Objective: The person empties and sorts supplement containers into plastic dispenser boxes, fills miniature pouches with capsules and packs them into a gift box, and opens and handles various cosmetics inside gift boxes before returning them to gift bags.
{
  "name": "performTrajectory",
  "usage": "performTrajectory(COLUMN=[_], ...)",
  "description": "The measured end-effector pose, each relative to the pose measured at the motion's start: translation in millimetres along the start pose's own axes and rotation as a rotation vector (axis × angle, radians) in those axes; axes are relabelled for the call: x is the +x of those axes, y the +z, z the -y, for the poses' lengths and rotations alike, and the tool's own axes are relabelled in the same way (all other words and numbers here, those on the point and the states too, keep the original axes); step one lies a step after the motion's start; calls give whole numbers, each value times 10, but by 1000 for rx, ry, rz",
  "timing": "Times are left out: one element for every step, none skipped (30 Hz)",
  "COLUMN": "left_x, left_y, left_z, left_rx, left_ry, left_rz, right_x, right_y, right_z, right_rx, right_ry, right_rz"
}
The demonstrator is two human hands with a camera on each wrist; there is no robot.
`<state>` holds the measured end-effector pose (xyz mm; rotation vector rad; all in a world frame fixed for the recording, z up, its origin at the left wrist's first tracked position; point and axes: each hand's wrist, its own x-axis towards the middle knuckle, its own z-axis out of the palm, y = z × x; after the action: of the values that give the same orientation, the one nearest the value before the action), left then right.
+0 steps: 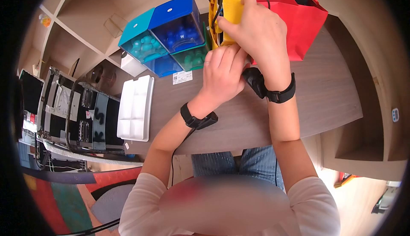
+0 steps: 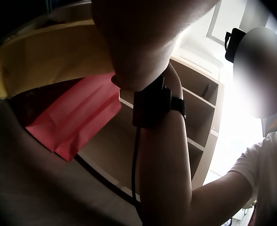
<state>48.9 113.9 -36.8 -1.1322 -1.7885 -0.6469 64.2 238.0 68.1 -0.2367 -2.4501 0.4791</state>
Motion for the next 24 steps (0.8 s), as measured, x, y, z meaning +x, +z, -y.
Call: performTrajectory(left_x=[0, -18, -32, -45, -54, -48, -48, -51, -52, -54, -57, -60, -63, -68, -79, -92, -107, -117, -127, -138, -142, -140, -142, -138], left_y=[-7, 3, 15, 27, 40, 36, 33, 34, 36, 36, 36, 43, 51, 62, 76, 88, 101, 110, 121, 131, 130, 132, 131, 116], left_z=[8, 20, 31, 37, 43, 44, 48, 59, 76, 90, 97, 104, 113, 124, 138, 145, 148, 146, 145, 145, 144, 147, 136, 111], left_rx=[-12, -12, 1, 13, 14, 6, -1, 1, 20, 39, 41, 59, 76, 77, 89, 101, 102, 84, 66, 65, 75, 86, 85, 103], left_ry=[-9, -16, 1, 18, 11, 13, 13, 5, 32, 60, 56, 66, 78, 77, 72, 67, 65, 28, -9, -10, -18, -25, -23, -27], left_rz=[15, 13, 26, 39, 35, 29, 22, 19, 5, -9, -13, -22, -31, -33, -36, -39, -41, -49, -56, -57, -63, -69, -70, -79], right_x=[-5, -8, -7, -8, -5, 0, 3, 4, 7, 7, 9, 15, 21, 27, 33, 37, 38, 33, 31, 35, 41, 52, 54, 53], right_y=[6, 41, 88, 113, 114, 100, 89, 82, 77, 76, 81, 89, 94, 95, 97, 95, 84, 65, 53, 51, 52, 53, 48, 41], right_z=[19, 13, -7, -21, -27, -17, -7, 0, 6, 12, 16, 17, 16, 13, 9, 7, 9, 12, 10, -3, -21, -31, -35, -37], right_rx=[-26, -29, -55, -81, -84, -65, -45, -47, -23, 1, 0, 19, 39, 38, 31, 24, 23, 36, 49, 47, 53, 59, 59, 69], right_ry=[-1, -4, -58, -112, -118, -90, -62, -69, -45, -20, -24, -20, -14, -17, -4, 8, 5, 14, 23, 22, 19, 16, 16, 20], right_rz=[-16, -10, -106, -202, -198, -194, -189, -184, -180, -176, -175, -184, -195, -195, -201, -206, -206, -206, -205, -206, -208, -211, -213, -208])
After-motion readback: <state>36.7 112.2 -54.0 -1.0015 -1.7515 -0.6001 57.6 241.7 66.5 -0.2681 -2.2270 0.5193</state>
